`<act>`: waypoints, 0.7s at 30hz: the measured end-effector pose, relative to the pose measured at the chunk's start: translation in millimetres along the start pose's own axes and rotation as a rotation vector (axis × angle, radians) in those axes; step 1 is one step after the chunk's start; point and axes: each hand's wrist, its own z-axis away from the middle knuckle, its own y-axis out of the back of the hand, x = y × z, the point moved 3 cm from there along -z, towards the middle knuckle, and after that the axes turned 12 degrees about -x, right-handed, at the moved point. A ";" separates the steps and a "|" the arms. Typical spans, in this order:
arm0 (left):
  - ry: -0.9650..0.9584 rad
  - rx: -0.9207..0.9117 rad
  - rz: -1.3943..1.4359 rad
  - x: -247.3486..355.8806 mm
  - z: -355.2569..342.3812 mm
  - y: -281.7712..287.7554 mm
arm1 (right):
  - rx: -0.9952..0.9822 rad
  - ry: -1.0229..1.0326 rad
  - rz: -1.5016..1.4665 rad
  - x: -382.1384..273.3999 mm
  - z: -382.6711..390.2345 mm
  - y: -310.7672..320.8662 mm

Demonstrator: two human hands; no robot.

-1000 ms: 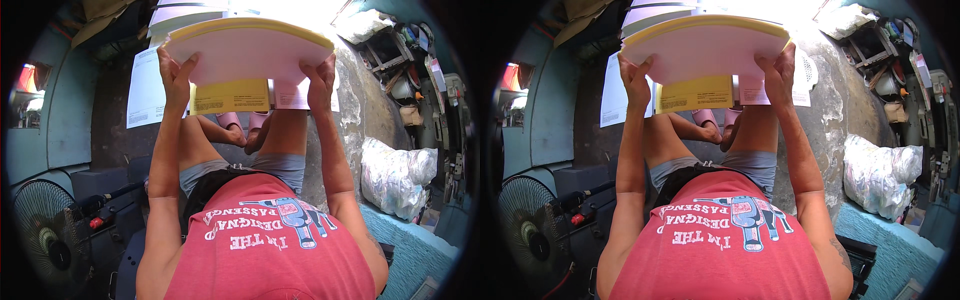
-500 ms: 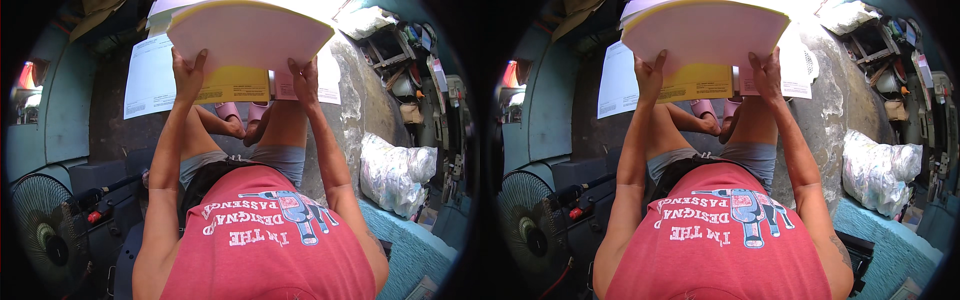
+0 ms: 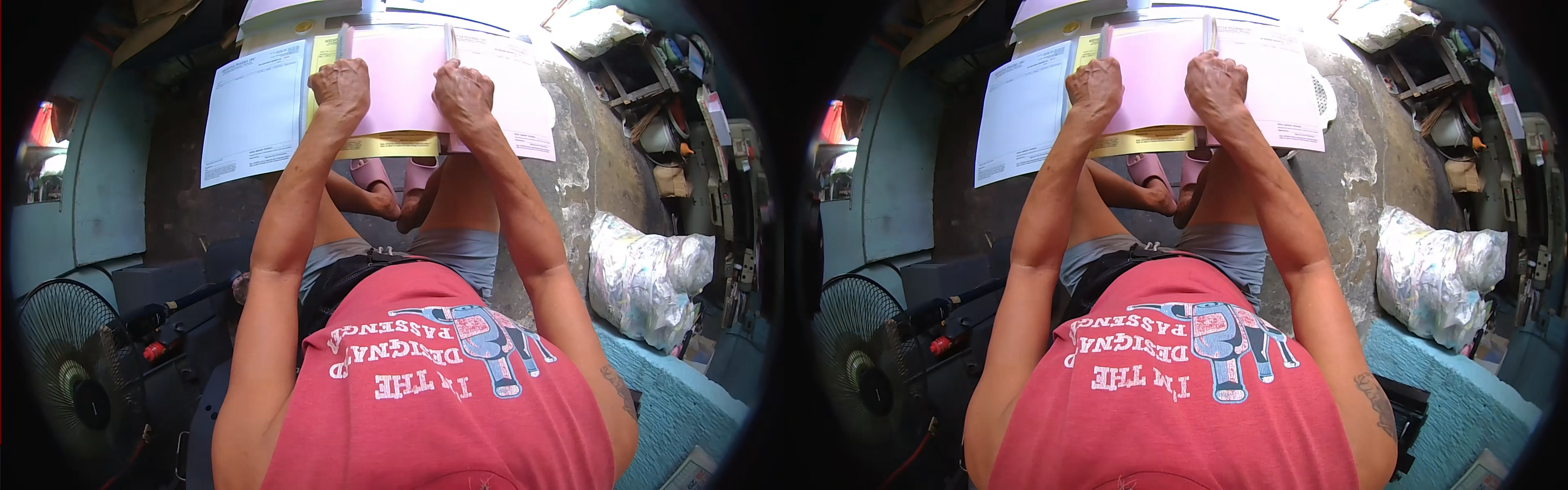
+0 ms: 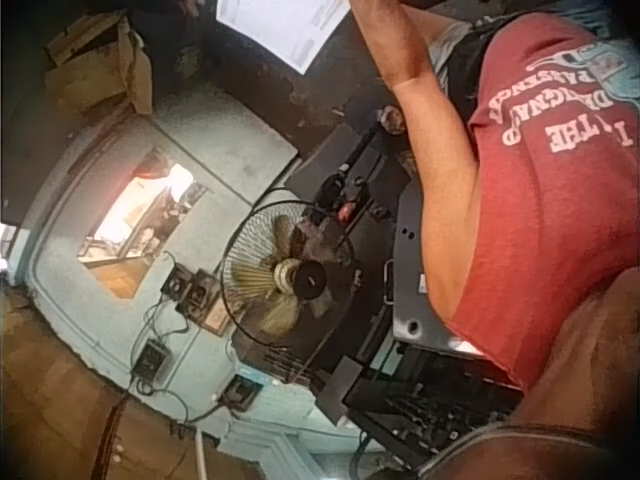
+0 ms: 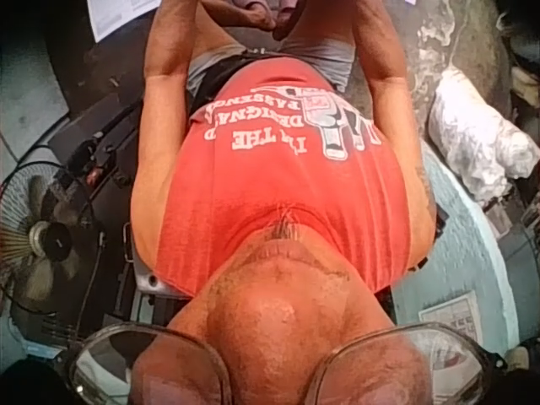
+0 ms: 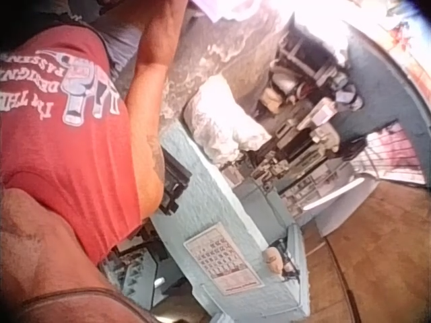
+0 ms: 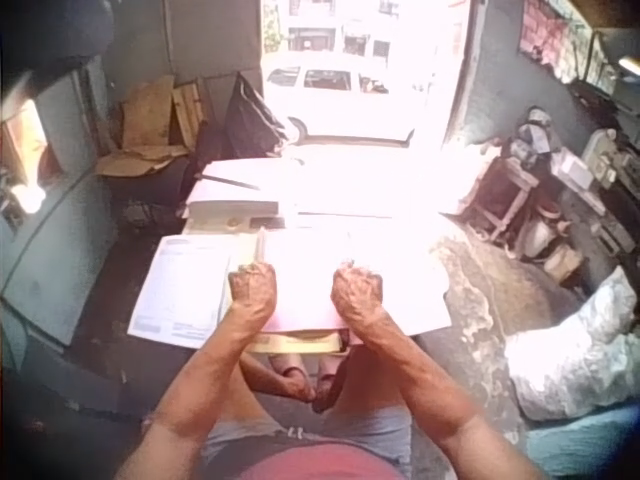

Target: Sorting and organizing multi-colored (white, yellow, pink) paper forms into stacks.

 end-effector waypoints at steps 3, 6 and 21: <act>0.073 0.030 0.045 -19.7 -9.8 5.4 | -0.086 -0.079 -0.127 17.0 -14.0 14.3; 0.051 0.204 0.776 -60.0 -1.2 15.8 | 0.056 -0.055 -0.835 45.1 -12.2 32.8; -0.687 0.621 1.289 -81.9 72.2 60.3 | 0.459 0.458 -1.300 18.2 58.6 66.9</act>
